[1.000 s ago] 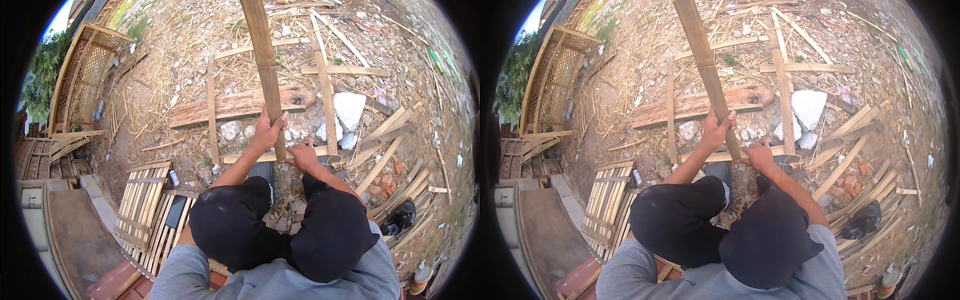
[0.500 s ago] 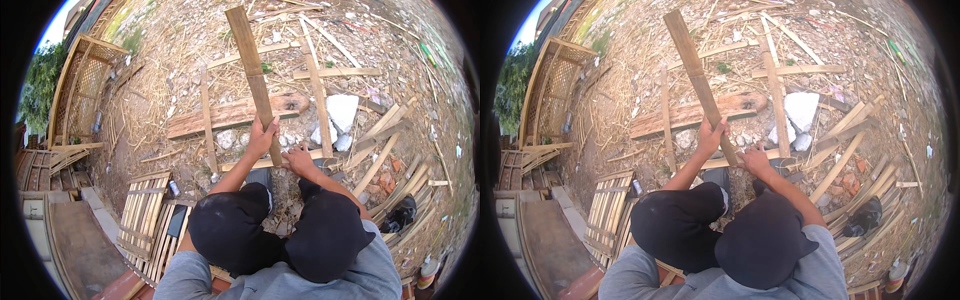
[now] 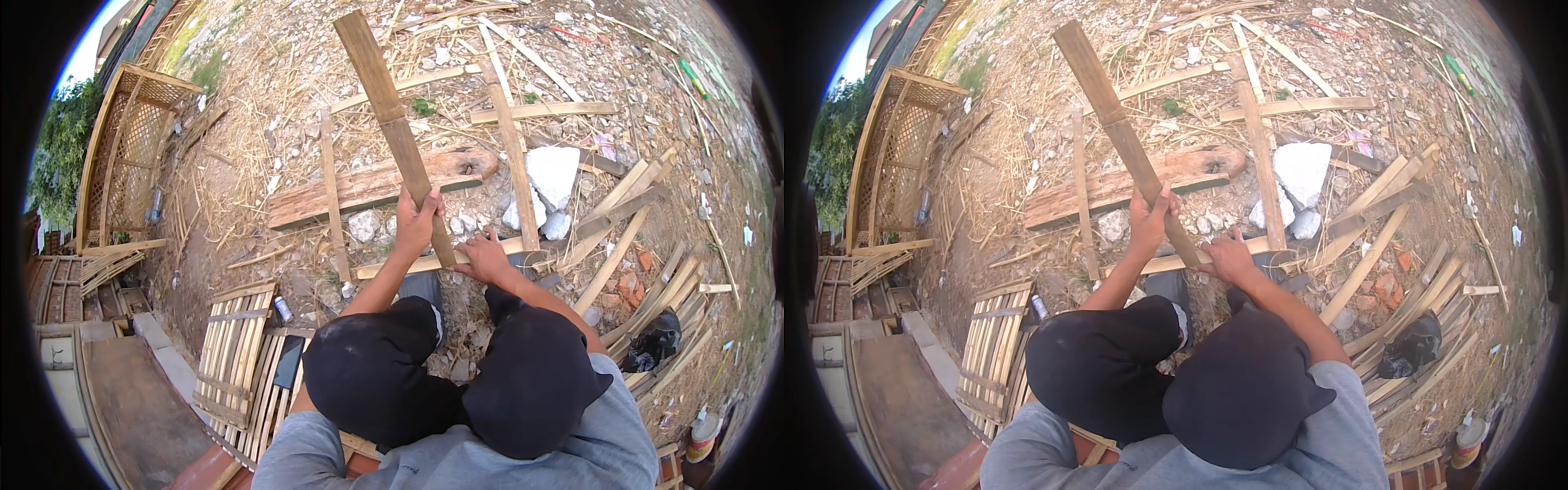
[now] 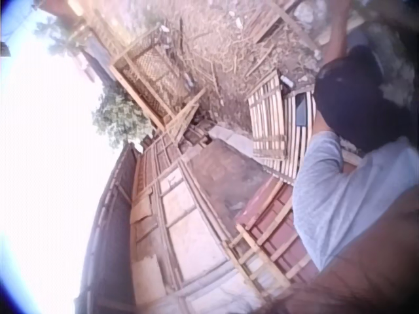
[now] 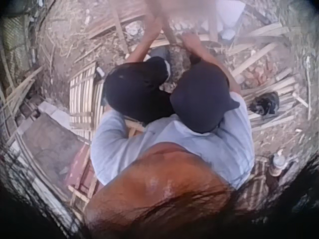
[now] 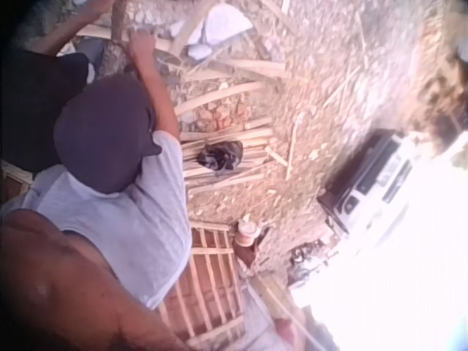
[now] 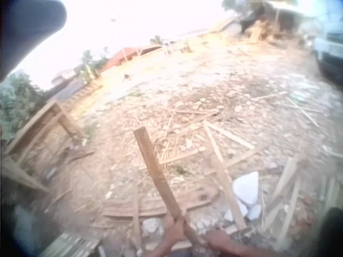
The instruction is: The person sets down a phone and assembles a wooden frame structure by fitting bamboo slats and wooden frames together by hand.
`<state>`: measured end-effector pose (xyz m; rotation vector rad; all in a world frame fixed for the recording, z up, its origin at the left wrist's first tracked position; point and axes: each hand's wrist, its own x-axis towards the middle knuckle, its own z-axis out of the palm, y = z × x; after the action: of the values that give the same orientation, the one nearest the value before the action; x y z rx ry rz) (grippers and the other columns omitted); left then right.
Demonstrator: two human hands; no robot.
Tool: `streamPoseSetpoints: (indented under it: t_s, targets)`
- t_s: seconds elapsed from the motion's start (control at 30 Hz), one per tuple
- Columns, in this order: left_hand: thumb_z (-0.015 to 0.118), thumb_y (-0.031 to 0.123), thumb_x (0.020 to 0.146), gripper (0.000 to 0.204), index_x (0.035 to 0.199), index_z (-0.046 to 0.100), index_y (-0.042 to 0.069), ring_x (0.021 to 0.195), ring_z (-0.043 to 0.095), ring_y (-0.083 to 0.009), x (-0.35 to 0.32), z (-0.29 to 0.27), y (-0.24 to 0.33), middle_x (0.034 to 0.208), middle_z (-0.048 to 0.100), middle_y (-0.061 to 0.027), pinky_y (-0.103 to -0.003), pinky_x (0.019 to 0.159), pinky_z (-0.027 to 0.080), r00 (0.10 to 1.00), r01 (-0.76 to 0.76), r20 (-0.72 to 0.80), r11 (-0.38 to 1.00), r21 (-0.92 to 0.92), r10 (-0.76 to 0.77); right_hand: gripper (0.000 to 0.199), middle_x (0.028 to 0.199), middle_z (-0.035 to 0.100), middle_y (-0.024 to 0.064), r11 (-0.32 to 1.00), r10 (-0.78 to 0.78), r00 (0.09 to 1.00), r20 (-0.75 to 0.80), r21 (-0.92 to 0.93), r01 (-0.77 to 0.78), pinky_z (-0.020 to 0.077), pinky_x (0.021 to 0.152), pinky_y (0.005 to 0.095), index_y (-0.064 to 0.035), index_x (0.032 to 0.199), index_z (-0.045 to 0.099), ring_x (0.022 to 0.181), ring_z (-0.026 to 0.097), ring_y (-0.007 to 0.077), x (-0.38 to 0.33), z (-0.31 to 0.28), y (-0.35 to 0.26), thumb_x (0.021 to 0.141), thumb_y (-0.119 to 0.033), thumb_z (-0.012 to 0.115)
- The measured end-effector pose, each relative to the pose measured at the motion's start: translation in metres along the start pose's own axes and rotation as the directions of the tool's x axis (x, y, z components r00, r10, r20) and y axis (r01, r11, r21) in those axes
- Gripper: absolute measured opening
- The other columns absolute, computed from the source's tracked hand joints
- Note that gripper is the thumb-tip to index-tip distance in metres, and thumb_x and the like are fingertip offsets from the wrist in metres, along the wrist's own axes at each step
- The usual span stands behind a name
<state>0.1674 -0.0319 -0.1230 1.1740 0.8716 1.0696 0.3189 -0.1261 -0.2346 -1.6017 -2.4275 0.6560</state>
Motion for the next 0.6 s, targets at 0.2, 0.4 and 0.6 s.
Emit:
streamPoseSetpoints:
  t_s: [0.2,0.4,0.6]
  targets:
    - [0.049,0.016,0.101,0.015,0.107,0.038,0.009,0.076,0.053,-0.0158,0.006,0.005,0.018,0.085,0.052,-0.0053,-0.034,0.074,0.050,0.981,-0.076,-0.188,0.980,-0.182,0.041,0.064,0.105,0.060,0.0118,0.946,0.092,0.967,-0.239,0.324,-0.010,0.0328,0.096,0.0497,-0.0060,0.121,0.055,0.105,0.053,0.0277,0.002,-0.038,-0.011,0.075,-0.046,0.073]
    - [0.044,0.014,0.102,0.029,0.127,0.030,0.012,0.100,0.057,-0.0215,0.006,0.038,0.005,0.108,0.053,-0.0104,-0.037,0.084,0.050,1.000,-0.011,-0.024,0.956,-0.293,0.004,0.056,0.100,0.061,0.0204,0.918,0.294,0.848,-0.442,0.379,-0.121,0.0460,0.081,0.0429,-0.0007,0.122,0.050,0.094,0.060,0.0357,-0.010,-0.062,0.001,0.073,-0.017,0.074]
    - [0.048,0.014,0.099,0.048,0.142,0.027,0.005,0.125,0.048,-0.0263,0.010,0.026,0.007,0.136,0.044,-0.0143,-0.042,0.103,0.045,0.986,0.089,0.151,0.993,-0.073,-0.077,0.041,0.093,0.064,0.0241,0.884,0.404,0.742,-0.535,0.437,-0.166,0.0519,0.074,0.0406,0.0046,0.109,0.057,0.085,0.065,0.0390,-0.030,-0.077,0.028,0.072,-0.010,0.070]
